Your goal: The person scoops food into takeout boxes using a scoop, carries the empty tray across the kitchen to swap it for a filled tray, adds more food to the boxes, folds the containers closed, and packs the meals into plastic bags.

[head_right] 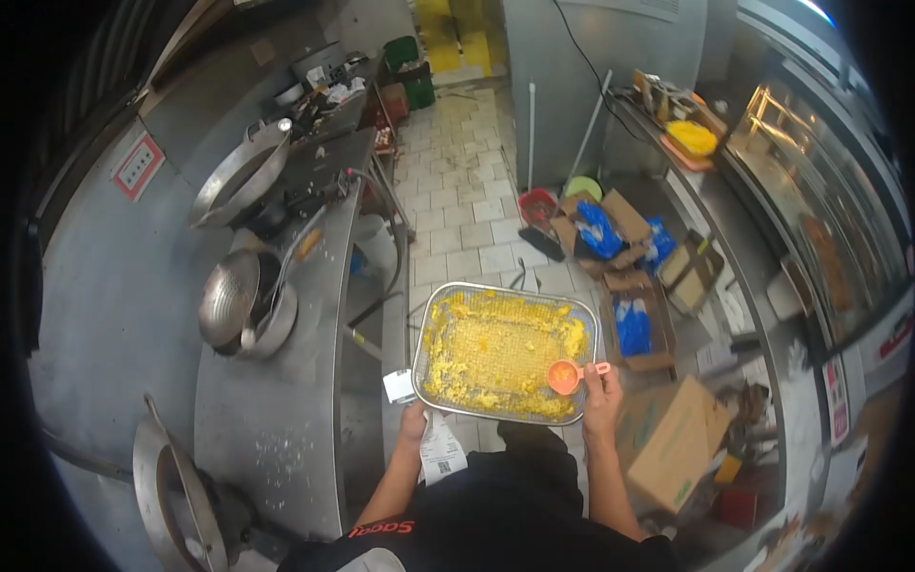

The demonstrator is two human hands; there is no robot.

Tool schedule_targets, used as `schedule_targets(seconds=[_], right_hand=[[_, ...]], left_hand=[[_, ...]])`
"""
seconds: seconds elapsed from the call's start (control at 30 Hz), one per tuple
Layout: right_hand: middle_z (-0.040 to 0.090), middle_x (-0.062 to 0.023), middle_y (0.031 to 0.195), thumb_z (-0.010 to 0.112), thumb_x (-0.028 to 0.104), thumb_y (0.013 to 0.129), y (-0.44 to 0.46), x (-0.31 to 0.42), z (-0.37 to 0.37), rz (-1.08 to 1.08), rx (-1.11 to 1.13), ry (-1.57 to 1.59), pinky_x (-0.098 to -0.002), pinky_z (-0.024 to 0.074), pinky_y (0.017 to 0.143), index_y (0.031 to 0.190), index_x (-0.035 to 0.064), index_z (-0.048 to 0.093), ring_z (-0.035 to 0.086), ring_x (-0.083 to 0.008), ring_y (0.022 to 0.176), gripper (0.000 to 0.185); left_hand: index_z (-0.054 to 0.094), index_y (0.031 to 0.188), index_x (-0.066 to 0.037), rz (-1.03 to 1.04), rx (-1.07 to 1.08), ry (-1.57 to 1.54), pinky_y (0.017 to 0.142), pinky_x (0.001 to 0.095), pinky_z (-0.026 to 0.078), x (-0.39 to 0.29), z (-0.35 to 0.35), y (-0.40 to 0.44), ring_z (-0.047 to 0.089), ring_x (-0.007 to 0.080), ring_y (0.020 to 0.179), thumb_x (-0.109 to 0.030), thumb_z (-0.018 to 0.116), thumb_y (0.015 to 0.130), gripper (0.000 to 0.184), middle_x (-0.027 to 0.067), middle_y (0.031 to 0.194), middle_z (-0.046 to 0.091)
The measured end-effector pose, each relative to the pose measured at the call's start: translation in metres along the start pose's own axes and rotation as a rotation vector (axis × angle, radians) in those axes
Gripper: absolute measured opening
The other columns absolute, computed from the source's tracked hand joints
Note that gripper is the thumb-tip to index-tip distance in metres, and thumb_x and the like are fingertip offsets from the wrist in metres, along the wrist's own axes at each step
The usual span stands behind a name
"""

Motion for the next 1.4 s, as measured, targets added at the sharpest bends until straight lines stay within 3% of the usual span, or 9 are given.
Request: schedule_targets(seconds=[0.2, 0.33, 0.53, 0.7, 0.83, 1.0, 1.1, 1.17, 1.4], right_hand=[[0.053, 0.0031, 0.087, 0.061, 0.02, 0.095, 0.188, 0.006, 0.082, 0.031, 0.19, 0.008, -0.0231, 0.0378, 0.08, 0.095, 0.0032, 0.061, 0.047, -0.0062, 0.084, 0.017], [0.063, -0.0015, 0.101, 0.062, 0.023, 0.096, 0.299, -0.011, 0.154, 0.073, 0.302, 0.014, -0.0234, 0.0423, 0.084, 0.11, -0.0014, 0.062, 0.054, -0.0069, 0.092, 0.029], [0.065, -0.0015, 0.105, 0.06, 0.022, 0.097, 0.421, -0.066, 0.274, 0.159, 0.385, 0.083, -0.0224, 0.0426, 0.087, 0.118, -0.0043, 0.061, 0.056, -0.0071, 0.096, 0.034], [0.056, 0.0064, 0.085, 0.061, 0.022, 0.097, 0.536, -0.124, 0.406, 0.072, 0.38, -0.012, -0.0201, 0.0354, 0.069, 0.088, 0.0056, 0.062, 0.044, -0.0026, 0.078, 0.019], [0.062, 0.0029, 0.089, 0.059, 0.024, 0.098, 0.63, -0.164, 0.525, 0.2, 0.421, 0.089, -0.0225, 0.0406, 0.074, 0.092, 0.0056, 0.065, 0.052, -0.0053, 0.081, 0.02], [0.064, 0.0015, 0.092, 0.059, 0.025, 0.097, 0.707, -0.17, 0.687, 0.336, 0.519, 0.065, -0.0232, 0.0422, 0.079, 0.095, 0.0057, 0.066, 0.056, -0.0068, 0.086, 0.021], [0.067, -0.0004, 0.091, 0.063, 0.027, 0.094, 0.737, -0.192, 0.774, 0.212, 0.632, 0.016, -0.0253, 0.0442, 0.076, 0.096, 0.0043, 0.067, 0.058, -0.0093, 0.083, 0.023], [0.067, -0.0015, 0.092, 0.063, 0.026, 0.094, 0.748, -0.212, 0.825, 0.229, 0.679, -0.056, -0.0258, 0.0448, 0.078, 0.097, 0.0038, 0.068, 0.059, -0.0101, 0.085, 0.023], [0.069, -0.001, 0.09, 0.065, 0.027, 0.092, 0.721, -0.264, 0.918, 0.232, 0.862, -0.328, -0.0252, 0.0456, 0.077, 0.097, 0.005, 0.072, 0.059, -0.0088, 0.084, 0.024]], left_hand=[[0.055, 0.125, 0.003, 0.064, -0.156, -0.02, 0.095, 0.0449, 0.051, -0.041, 0.035, 0.158, 0.062, 0.0284, 0.108, -0.017, 0.053, 0.092, 0.038, 0.0157, 0.121, 0.062], [0.055, 0.123, 0.003, 0.132, 0.009, -0.126, 0.097, 0.0461, 0.049, -0.064, 0.0, 0.264, 0.063, 0.0275, 0.106, -0.016, 0.052, 0.092, 0.037, 0.0149, 0.118, 0.062], [0.053, 0.125, 0.004, 0.226, -0.198, -0.141, 0.091, 0.0465, 0.053, -0.125, 0.006, 0.413, 0.063, 0.0289, 0.104, -0.015, 0.053, 0.09, 0.04, 0.0157, 0.117, 0.062], [0.056, 0.121, 0.005, 0.318, -0.264, -0.119, 0.087, 0.0466, 0.055, -0.201, -0.012, 0.556, 0.066, 0.0298, 0.096, -0.009, 0.057, 0.086, 0.037, 0.0159, 0.109, 0.065], [0.059, 0.112, 0.003, 0.365, -0.363, -0.089, 0.081, 0.0455, 0.058, -0.272, -0.027, 0.654, 0.067, 0.0278, 0.091, -0.002, 0.058, 0.084, 0.029, 0.0139, 0.103, 0.066], [0.059, 0.11, 0.002, 0.454, -0.478, -0.187, 0.078, 0.0444, 0.06, -0.357, -0.066, 0.747, 0.067, 0.0268, 0.089, 0.0, 0.057, 0.083, 0.027, 0.0134, 0.103, 0.065], [0.058, 0.11, 0.002, 0.544, -0.608, -0.296, 0.076, 0.0442, 0.06, -0.381, -0.099, 0.784, 0.067, 0.0264, 0.09, 0.001, 0.058, 0.082, 0.029, 0.0136, 0.105, 0.065], [0.054, 0.117, 0.003, 0.558, -0.683, -0.351, 0.083, 0.0468, 0.057, -0.396, -0.116, 0.798, 0.063, 0.029, 0.099, -0.003, 0.059, 0.084, 0.033, 0.0139, 0.109, 0.062], [0.044, 0.127, 0.005, 0.592, -0.998, -0.381, 0.083, 0.0411, 0.057, -0.399, -0.137, 0.806, 0.062, 0.0328, 0.1, -0.009, 0.064, 0.09, 0.044, 0.0178, 0.119, 0.054]])
Point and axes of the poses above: each hand's wrist, its own y-axis towards the middle knuckle, its own z-axis out of the palm, x = y × z, the point moved 2 cm from there along y, towards the middle knuckle
